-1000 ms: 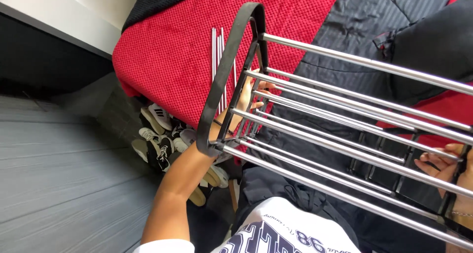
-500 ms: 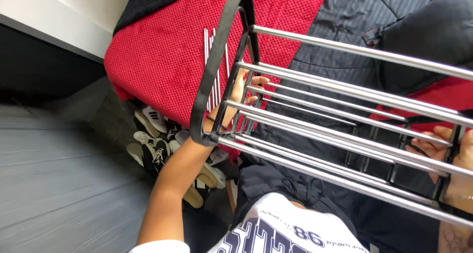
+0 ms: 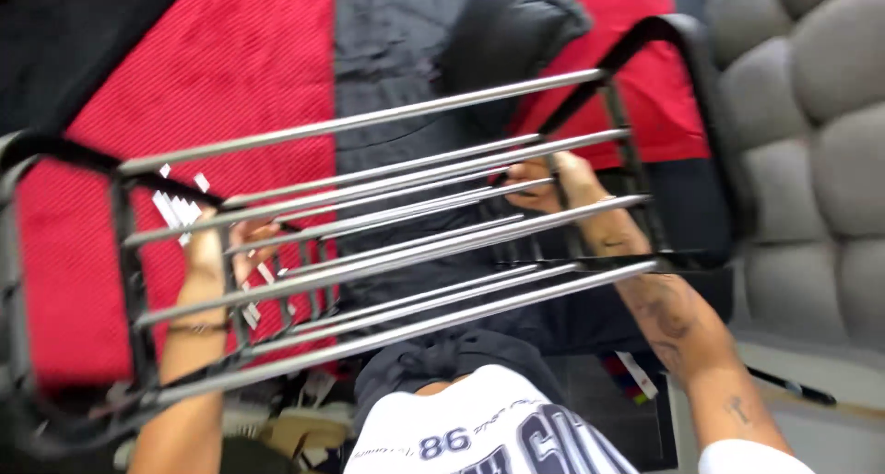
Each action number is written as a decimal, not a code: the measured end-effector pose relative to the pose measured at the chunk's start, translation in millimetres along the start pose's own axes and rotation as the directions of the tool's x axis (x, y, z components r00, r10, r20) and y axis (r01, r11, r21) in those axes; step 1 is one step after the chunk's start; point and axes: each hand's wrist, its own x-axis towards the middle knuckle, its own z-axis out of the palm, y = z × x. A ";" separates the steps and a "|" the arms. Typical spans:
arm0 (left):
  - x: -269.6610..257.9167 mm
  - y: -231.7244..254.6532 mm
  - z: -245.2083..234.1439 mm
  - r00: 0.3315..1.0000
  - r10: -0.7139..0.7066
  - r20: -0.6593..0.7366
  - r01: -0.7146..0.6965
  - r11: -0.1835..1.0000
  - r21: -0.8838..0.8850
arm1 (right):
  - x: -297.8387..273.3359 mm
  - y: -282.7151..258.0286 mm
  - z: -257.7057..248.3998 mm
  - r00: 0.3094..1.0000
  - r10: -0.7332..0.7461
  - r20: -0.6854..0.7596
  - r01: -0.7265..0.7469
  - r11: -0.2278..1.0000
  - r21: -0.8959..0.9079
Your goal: The person assembles a metal shoe rack on a bed, inserting silver metal rods one at a time into the black plastic end frames of the rack. They pick rods from a pile on the bed, align each rod with the frame holes, and press it into place, working around the rack as it takes shape.
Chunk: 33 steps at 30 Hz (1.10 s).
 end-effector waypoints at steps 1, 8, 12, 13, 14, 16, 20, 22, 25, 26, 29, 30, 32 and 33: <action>4.4 2.5 1.3 1.000 -0.004 0.019 0.003 1.000 0.008 | 5.4 0.1 -6.8 1.000 -0.014 -0.013 0.015 1.000 0.009; -18.8 14.1 31.2 0.993 -0.016 -0.113 0.030 0.992 0.125 | 29.9 4.5 -30.5 0.996 0.028 0.088 -0.020 0.996 -0.092; -19.1 15.1 26.2 0.991 -0.013 -0.134 0.030 0.992 0.123 | 25.3 4.3 -27.2 0.995 0.006 0.095 0.010 0.986 -0.166; -27.3 18.3 39.5 0.992 -0.011 -0.129 0.027 0.992 0.124 | 27.1 4.1 -27.6 0.996 0.000 0.094 0.015 0.986 -0.165; -35.7 21.5 52.7 0.988 0.012 -0.153 0.014 0.986 0.165 | 28.8 3.8 -28.0 0.996 0.011 0.091 0.003 0.988 -0.156; -45.3 25.3 66.8 0.984 0.034 -0.175 0.003 0.978 0.208 | 27.9 2.9 -27.6 0.996 0.022 0.087 -0.009 0.989 -0.146; -36.7 22.7 57.7 0.972 0.045 -0.232 0.013 0.970 0.245 | 14.2 -2.8 -18.2 0.997 0.042 0.067 -0.032 0.990 -0.137; -34.0 30.5 52.4 0.962 0.068 -0.263 0.008 0.961 0.278 | 14.6 2.7 -19.1 0.997 0.047 0.063 -0.040 0.992 -0.120; -47.8 39.5 60.7 0.955 0.116 -0.274 -0.032 0.955 0.295 | 11.6 6.3 -34.0 0.998 0.061 0.008 -0.060 0.993 -0.105; -54.1 37.9 63.0 0.950 0.136 -0.281 -0.045 0.950 0.309 | 1.1 3.6 -35.1 0.999 0.026 0.047 -0.020 0.993 -0.113; -71.0 29.9 70.9 0.942 0.175 -0.288 -0.072 0.939 0.337 | -15.1 7.6 -46.7 0.995 -0.055 0.087 0.063 0.993 -0.095; -75.8 28.8 73.0 0.938 0.198 -0.286 -0.089 0.932 0.352 | -17.1 10.5 -49.9 0.991 -0.103 0.089 0.110 0.991 -0.072; -82.1 28.6 86.6 0.934 0.215 -0.287 -0.098 0.923 0.371 | -23.2 7.5 -47.5 0.988 -0.122 0.095 0.129 0.989 -0.073; -84.1 28.3 94.3 0.929 0.237 -0.283 -0.116 0.915 0.387 | -26.1 4.9 -47.0 0.983 -0.149 0.103 0.157 0.985 -0.077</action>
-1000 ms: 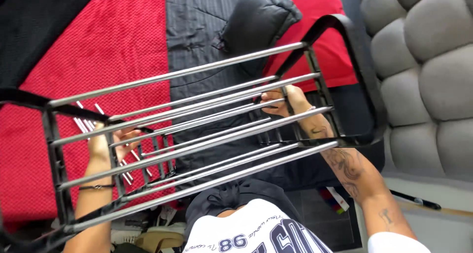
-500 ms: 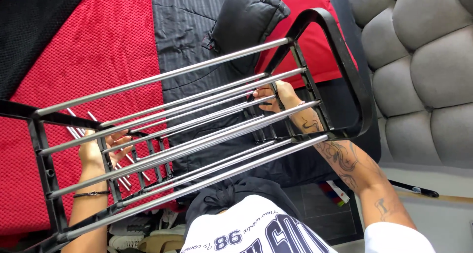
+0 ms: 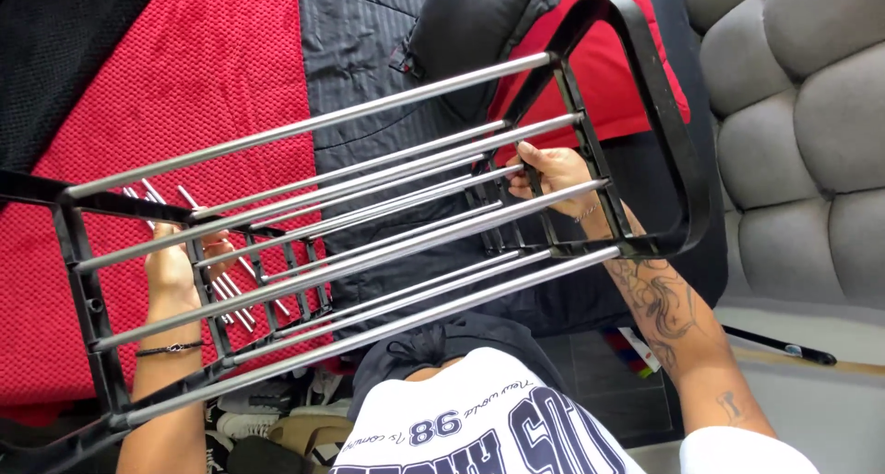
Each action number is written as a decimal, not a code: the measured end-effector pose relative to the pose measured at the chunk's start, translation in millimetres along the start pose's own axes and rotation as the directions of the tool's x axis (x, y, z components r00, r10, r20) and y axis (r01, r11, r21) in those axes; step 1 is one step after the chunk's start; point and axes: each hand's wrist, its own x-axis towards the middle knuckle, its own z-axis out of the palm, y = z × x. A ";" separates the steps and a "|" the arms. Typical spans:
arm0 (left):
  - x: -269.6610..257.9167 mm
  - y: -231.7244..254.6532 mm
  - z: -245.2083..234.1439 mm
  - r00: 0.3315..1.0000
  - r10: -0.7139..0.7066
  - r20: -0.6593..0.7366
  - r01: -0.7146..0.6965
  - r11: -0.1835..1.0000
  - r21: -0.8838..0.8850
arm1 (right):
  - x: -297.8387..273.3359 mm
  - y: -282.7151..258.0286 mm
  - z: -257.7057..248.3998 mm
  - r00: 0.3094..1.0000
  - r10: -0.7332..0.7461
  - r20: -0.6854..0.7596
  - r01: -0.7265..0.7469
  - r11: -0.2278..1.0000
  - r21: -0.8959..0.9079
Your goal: The person assembles a metal shoe rack on a bed, inserting silver metal rods one at a time into the black plastic end frames of the rack. They pick rods from a pile on the bed, align each rod with the frame holes, and press it into place, working around the rack as it takes shape.
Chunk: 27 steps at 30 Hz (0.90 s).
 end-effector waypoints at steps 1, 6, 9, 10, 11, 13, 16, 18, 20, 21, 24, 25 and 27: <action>-4.8 2.2 3.6 1.000 -0.001 0.001 0.001 1.000 0.003 | -1.5 -0.9 0.8 1.000 0.001 -0.002 -0.001 1.000 0.003; -27.2 18.4 10.4 0.994 0.103 -0.024 -0.102 0.994 0.039 | -15.5 -22.4 11.9 0.987 0.073 0.142 -0.074 0.997 -0.001; -44.1 28.9 20.9 0.986 0.165 -0.004 -0.165 0.986 0.027 | -7.2 -13.8 5.6 0.965 0.075 0.251 -0.116 0.981 0.153; -44.2 29.6 21.3 0.986 0.169 -0.006 -0.169 0.985 0.025 | -6.5 -12.8 5.6 0.964 0.072 0.254 -0.113 0.982 0.152; -44.7 29.9 21.5 0.987 0.157 -0.026 -0.155 0.985 0.072 | -6.1 -11.3 5.5 0.971 0.050 0.233 -0.088 0.984 0.157; -46.2 25.9 19.5 0.988 0.145 -0.048 -0.139 0.983 0.121 | -7.9 -5.6 4.9 0.977 0.029 0.213 -0.065 0.985 0.163; -49.1 22.6 19.4 0.985 0.157 -0.067 -0.153 0.986 0.060 | -13.1 0.0 3.7 0.977 -0.039 0.211 0.000 0.983 0.183; -59.1 26.3 21.3 0.986 0.166 -0.029 -0.165 0.986 0.020 | -21.2 -1.0 4.9 0.959 -0.044 0.280 -0.022 0.974 0.227; -53.2 22.5 18.0 0.983 0.183 -0.030 -0.181 0.983 0.041 | -32.9 -7.7 14.5 0.972 -0.079 0.219 0.050 0.990 0.135; -50.7 19.2 15.1 0.980 0.197 -0.031 -0.195 0.979 0.064 | -38.9 -9.2 19.4 0.980 -0.118 0.159 0.113 0.993 0.039; -55.9 17.5 19.0 0.980 0.195 -0.043 -0.194 0.981 0.014 | -34.6 -1.2 19.3 0.987 -0.156 0.032 0.159 0.978 -0.132; -42.5 4.1 11.6 0.980 0.196 -0.043 -0.196 0.980 0.014 | -30.4 4.9 17.8 0.987 -0.157 0.033 0.160 0.978 -0.131; -12.6 -21.1 -0.4 0.963 0.253 -0.096 -0.248 0.967 0.067 | -19.6 13.2 14.7 0.978 -0.206 -0.043 0.196 0.965 -0.172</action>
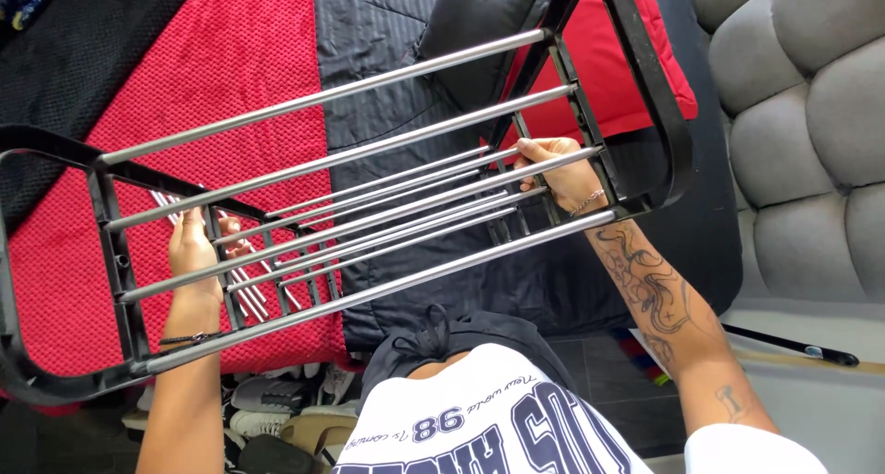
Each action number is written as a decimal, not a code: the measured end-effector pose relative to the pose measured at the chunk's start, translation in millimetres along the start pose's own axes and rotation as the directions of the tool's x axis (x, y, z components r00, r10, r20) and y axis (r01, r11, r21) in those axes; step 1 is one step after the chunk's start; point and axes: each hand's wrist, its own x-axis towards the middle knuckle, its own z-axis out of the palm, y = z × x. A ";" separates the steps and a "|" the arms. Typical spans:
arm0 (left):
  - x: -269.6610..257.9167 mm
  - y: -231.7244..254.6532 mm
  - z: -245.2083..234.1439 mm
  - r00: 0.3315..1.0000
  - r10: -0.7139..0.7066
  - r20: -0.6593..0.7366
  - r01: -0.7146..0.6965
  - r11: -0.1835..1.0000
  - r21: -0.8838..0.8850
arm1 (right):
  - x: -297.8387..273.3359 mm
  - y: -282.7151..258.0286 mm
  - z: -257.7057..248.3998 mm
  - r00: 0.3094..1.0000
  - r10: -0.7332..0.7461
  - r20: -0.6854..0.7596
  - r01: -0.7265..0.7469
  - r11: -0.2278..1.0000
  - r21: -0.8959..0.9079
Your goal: The person assembles a metal shoe rack on a bed, inserting silver metal rods one at a time into the black plastic end frames of the rack. They pick rods from a pile on the bed, align each rod with the frame holes, and press it into place, working around the rack as it takes shape.
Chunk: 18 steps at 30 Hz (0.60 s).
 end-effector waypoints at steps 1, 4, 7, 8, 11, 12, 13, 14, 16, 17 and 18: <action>6.4 -6.9 -2.9 1.000 0.001 0.000 -0.001 1.000 -0.002 | -1.3 -1.2 1.7 1.000 -0.002 0.000 0.002 1.000 -0.002; 17.9 -21.1 -9.1 1.000 0.008 0.014 -0.007 1.000 -0.027 | -2.1 -1.6 4.9 0.999 -0.040 -0.024 0.039 0.998 -0.049; 2.3 -8.9 -8.2 0.998 0.059 0.031 -0.058 0.997 -0.051 | -6.0 0.3 4.3 0.997 -0.066 -0.035 0.064 0.997 -0.045; -9.8 2.3 -6.3 0.994 0.108 0.017 -0.108 0.994 -0.003 | -10.6 -1.7 4.6 0.997 -0.067 -0.022 0.068 0.998 0.014; -18.6 10.7 -5.4 0.980 0.199 0.031 -0.201 0.977 0.068 | -24.2 -19.2 14.0 1.000 -0.030 -0.010 0.031 0.993 0.112; -16.9 8.8 -7.1 0.969 0.240 0.059 -0.245 0.965 0.092 | -29.4 -25.5 19.3 1.000 0.012 -0.010 -0.010 0.988 0.154; -18.1 10.8 -7.0 0.970 0.236 0.060 -0.241 0.966 0.095 | -24.6 -23.4 18.6 1.000 0.017 -0.010 -0.015 0.988 0.155; -19.9 12.4 -6.5 0.983 0.159 0.095 -0.165 0.984 0.059 | -19.9 -20.9 17.4 0.998 0.051 0.026 -0.054 0.989 0.137; -15.3 4.0 -6.1 0.988 0.085 0.131 -0.089 0.996 0.026 | -14.2 -17.0 15.4 0.994 0.084 0.063 -0.091 0.989 0.118; -8.2 -4.5 -8.1 0.989 0.041 0.139 -0.040 0.999 -0.013 | -13.5 -16.3 16.8 0.992 0.098 0.083 -0.110 0.981 0.159; -1.2 -13.0 -10.5 0.989 -0.002 0.148 0.010 0.999 -0.052 | -13.1 -15.7 18.5 0.989 0.110 0.103 -0.129 0.972 0.198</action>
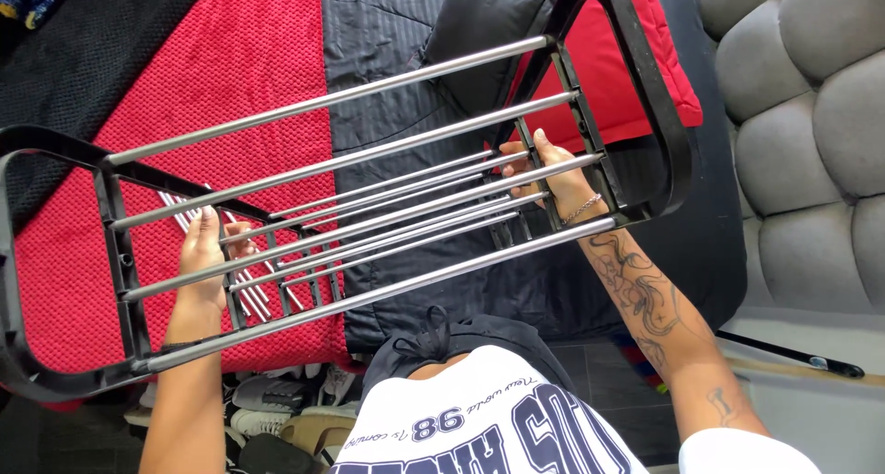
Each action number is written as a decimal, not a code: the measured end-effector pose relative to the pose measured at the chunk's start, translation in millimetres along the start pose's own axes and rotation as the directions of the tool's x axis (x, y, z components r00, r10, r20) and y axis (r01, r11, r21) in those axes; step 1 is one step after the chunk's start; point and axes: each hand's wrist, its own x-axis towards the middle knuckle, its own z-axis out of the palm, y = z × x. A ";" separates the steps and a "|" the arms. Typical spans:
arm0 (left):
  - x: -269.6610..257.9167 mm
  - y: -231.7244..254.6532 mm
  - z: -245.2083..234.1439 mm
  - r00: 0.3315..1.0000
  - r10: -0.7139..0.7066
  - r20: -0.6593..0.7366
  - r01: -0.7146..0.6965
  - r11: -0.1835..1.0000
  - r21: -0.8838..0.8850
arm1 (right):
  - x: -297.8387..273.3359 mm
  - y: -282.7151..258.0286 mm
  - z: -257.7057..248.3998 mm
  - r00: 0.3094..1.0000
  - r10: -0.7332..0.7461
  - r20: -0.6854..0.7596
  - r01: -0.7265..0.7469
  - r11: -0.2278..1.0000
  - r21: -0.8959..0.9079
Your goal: The person assembles a metal shoe rack on a bed, inserting silver metal rods one at a time into the black plastic end frames of the rack. They pick rods from a pile on the bed, align each rod with the frame holes, and press it into place, working around the rack as it takes shape.
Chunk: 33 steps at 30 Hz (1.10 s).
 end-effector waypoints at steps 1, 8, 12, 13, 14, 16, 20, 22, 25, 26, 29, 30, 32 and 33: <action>0.3 -1.5 -0.8 1.000 0.001 -0.001 -0.001 1.000 0.000 | 8.2 5.7 -5.7 1.000 0.000 0.002 0.000 1.000 0.000; 19.7 -25.2 -7.7 0.998 -0.040 -0.038 0.040 0.999 0.013 | 46.5 29.4 -26.2 1.000 0.004 0.018 -0.006 0.997 0.073; 43.4 -46.5 -11.0 0.999 0.021 -0.037 -0.019 0.998 0.055 | 47.8 31.2 -25.5 0.999 -0.010 0.032 0.008 0.997 0.074; 40.8 -45.1 -9.0 0.999 0.021 -0.040 -0.018 0.998 0.053 | 48.6 32.7 -28.4 0.999 -0.009 0.034 0.006 0.997 0.072; 38.7 -43.6 -7.4 0.999 0.024 -0.041 -0.022 0.999 0.045 | 49.8 34.3 -30.6 0.999 -0.024 0.029 0.023 0.999 0.042; 34.1 -32.8 0.5 0.999 0.028 -0.045 -0.026 0.999 0.034 | 60.0 36.4 -38.0 0.999 -0.039 0.027 0.039 0.999 0.010; 15.8 -14.5 10.4 0.999 0.017 -0.049 -0.015 0.999 0.038 | 63.1 46.3 -44.7 0.996 -0.092 -0.011 0.090 0.992 -0.083; 18.5 -15.4 16.1 0.998 0.019 -0.059 -0.018 1.000 0.013 | 66.5 40.2 -45.6 0.994 -0.112 -0.017 0.110 0.989 -0.097; 19.9 -19.0 16.4 0.998 0.014 -0.055 -0.014 1.000 0.007 | 73.1 45.4 -52.6 0.992 -0.129 -0.002 0.127 0.980 -0.153; 17.8 -17.3 20.1 0.997 0.011 -0.078 -0.007 0.999 0.048 | 77.1 46.8 -57.4 0.989 -0.146 -0.010 0.142 0.971 -0.192; 1.1 2.0 24.2 0.996 -0.030 -0.082 0.032 0.999 0.012 | 79.5 51.5 -56.1 0.985 -0.170 -0.018 0.161 0.958 -0.239; -4.5 11.1 27.1 0.996 -0.068 -0.051 0.064 0.996 -0.062 | 80.1 51.0 -54.5 0.983 -0.179 -0.028 0.167 0.954 -0.248; -1.9 10.2 24.4 0.995 -0.093 -0.048 0.089 0.992 -0.087 | 69.5 43.9 -46.7 0.988 -0.140 -0.063 0.121 0.965 -0.234; -2.9 8.6 21.3 0.991 -0.126 -0.035 0.122 0.987 -0.105 | 63.4 42.4 -42.8 0.989 -0.095 -0.111 0.069 0.974 -0.216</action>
